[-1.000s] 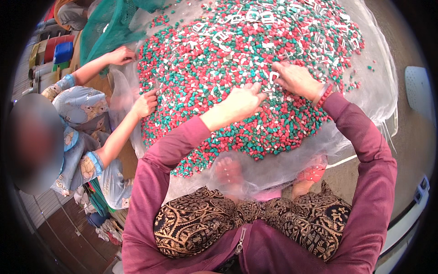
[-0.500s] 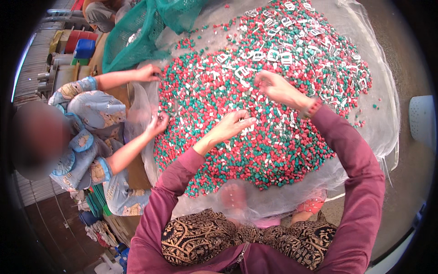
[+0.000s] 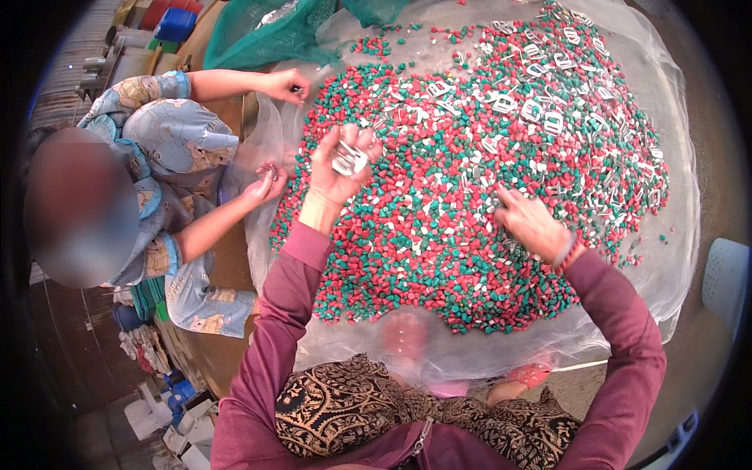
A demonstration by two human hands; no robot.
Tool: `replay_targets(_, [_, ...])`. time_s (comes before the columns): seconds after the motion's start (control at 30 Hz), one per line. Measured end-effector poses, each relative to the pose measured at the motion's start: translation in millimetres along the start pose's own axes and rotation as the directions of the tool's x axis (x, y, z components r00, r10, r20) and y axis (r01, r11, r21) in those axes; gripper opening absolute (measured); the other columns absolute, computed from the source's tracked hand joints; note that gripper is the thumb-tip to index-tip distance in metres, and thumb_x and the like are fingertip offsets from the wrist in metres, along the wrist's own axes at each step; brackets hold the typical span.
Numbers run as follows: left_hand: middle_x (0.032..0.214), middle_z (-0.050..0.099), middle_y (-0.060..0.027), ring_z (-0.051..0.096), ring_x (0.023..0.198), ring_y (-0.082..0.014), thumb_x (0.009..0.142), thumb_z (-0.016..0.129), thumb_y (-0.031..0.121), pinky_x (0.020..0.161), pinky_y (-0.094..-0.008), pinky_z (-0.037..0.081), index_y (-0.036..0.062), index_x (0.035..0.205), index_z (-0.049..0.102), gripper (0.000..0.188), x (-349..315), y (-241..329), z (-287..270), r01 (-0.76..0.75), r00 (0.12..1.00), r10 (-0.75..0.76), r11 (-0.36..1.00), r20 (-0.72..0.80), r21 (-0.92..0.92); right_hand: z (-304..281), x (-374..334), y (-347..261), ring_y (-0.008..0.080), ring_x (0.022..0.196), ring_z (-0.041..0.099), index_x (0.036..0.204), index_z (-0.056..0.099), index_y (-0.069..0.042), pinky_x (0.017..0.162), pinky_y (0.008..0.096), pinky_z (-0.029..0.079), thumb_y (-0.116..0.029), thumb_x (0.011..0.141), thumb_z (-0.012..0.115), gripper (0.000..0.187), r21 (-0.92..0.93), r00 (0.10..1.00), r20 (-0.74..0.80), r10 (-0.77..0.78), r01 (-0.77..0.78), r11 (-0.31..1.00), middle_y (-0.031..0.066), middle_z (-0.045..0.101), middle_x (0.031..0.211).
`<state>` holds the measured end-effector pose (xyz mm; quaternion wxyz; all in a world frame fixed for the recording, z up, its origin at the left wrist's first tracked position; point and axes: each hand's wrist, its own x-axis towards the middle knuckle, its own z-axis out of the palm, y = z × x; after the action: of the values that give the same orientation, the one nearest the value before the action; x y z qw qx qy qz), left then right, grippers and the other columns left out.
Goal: The person sits on the floor and sorts red, green, and white plastic pellets by hand, picking them from a large pile on a plastic sheet and placing them into a green basket. Another person works alongside, also sorting the pellets.
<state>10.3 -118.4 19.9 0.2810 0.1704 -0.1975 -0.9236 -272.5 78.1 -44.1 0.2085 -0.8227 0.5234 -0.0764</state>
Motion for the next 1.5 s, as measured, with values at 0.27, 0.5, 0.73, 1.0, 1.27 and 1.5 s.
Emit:
replay_targets(0.27, [0.101,0.062,-0.0080,0.060,0.089,-0.0244,0.089,0.060,0.025,0.053,-0.0273,0.054,0.0091,0.091,0.060,0.016,59.2,24.3,19.6,-0.078,0.973,0.052,0.991,-0.224,-0.112,-58.0,-0.1,17.5,0.0060,0.055,0.048,0.070,0.060,-0.006,0.047,0.0217,0.036,-0.023,0.087,0.064,0.025,0.905,0.839,0.138,0.526,-0.323,0.278,-0.0019,0.052,0.063])
replay_targets(0.5, [0.078,0.063,0.0005,0.057,0.064,-0.0090,0.079,0.072,0.023,0.050,-0.0231,0.045,0.0067,0.097,0.065,0.025,87.1,57.2,1.8,0.176,0.916,0.259,0.427,-0.306,0.887,-81.8,-12.7,18.3,0.0165,0.055,0.063,0.104,0.052,-0.006,0.036,0.0211,0.043,-0.018,0.089,0.059,0.020,0.832,0.834,0.319,0.451,-0.020,-0.554,0.0084,0.064,0.080])
replay_targets(0.73, [0.083,0.066,-0.0129,0.064,0.079,-0.0240,0.082,0.067,0.037,0.071,-0.0377,0.048,0.0022,0.088,0.066,0.035,90.3,10.0,-49.6,0.279,0.939,0.314,-0.457,-0.140,0.845,-102.9,-6.8,27.6,0.0147,0.059,0.063,0.122,0.048,-0.003,0.033,0.0184,0.040,-0.012,0.087,0.054,0.037,0.917,0.859,0.259,0.443,-0.074,-0.392,0.0089,0.064,0.080])
replay_targets(1.0, [0.080,0.057,0.0007,0.054,0.072,-0.0066,0.092,0.055,0.032,0.041,-0.0176,0.033,0.0107,0.098,0.053,0.022,78.4,23.1,29.5,0.159,0.975,-0.026,0.772,-0.220,0.615,-70.1,27.0,129.7,0.0299,0.087,0.061,0.118,0.054,-0.002,0.070,0.0419,0.051,-0.024,0.084,0.063,0.041,0.077,0.773,-0.418,0.478,-0.495,0.866,0.0176,0.057,0.100])
replay_targets(1.27, [0.102,0.059,-0.0096,0.059,0.085,-0.0228,0.086,0.060,0.015,0.047,-0.0262,0.048,0.0095,0.090,0.057,0.008,77.6,27.3,20.7,-0.052,0.986,0.046,0.998,-0.162,-0.034,-28.8,36.3,50.5,0.0361,0.090,0.059,0.095,0.055,-0.001,0.070,0.0449,0.050,-0.021,0.077,0.069,0.030,0.133,0.908,0.005,0.419,-0.416,0.900,0.0171,0.055,0.099])
replay_targets(1.5, [0.068,0.061,-0.0016,0.057,0.051,-0.0104,0.079,0.068,0.013,0.049,-0.0260,0.047,0.0033,0.097,0.066,0.020,121.7,0.6,-24.4,0.349,0.903,0.166,0.251,-0.396,0.903,-54.9,22.3,23.2,0.0280,0.105,0.055,0.131,0.044,-0.008,0.087,0.0390,0.044,-0.010,0.084,0.058,0.049,0.566,0.946,-0.241,0.219,-0.047,0.823,0.0164,0.055,0.112])
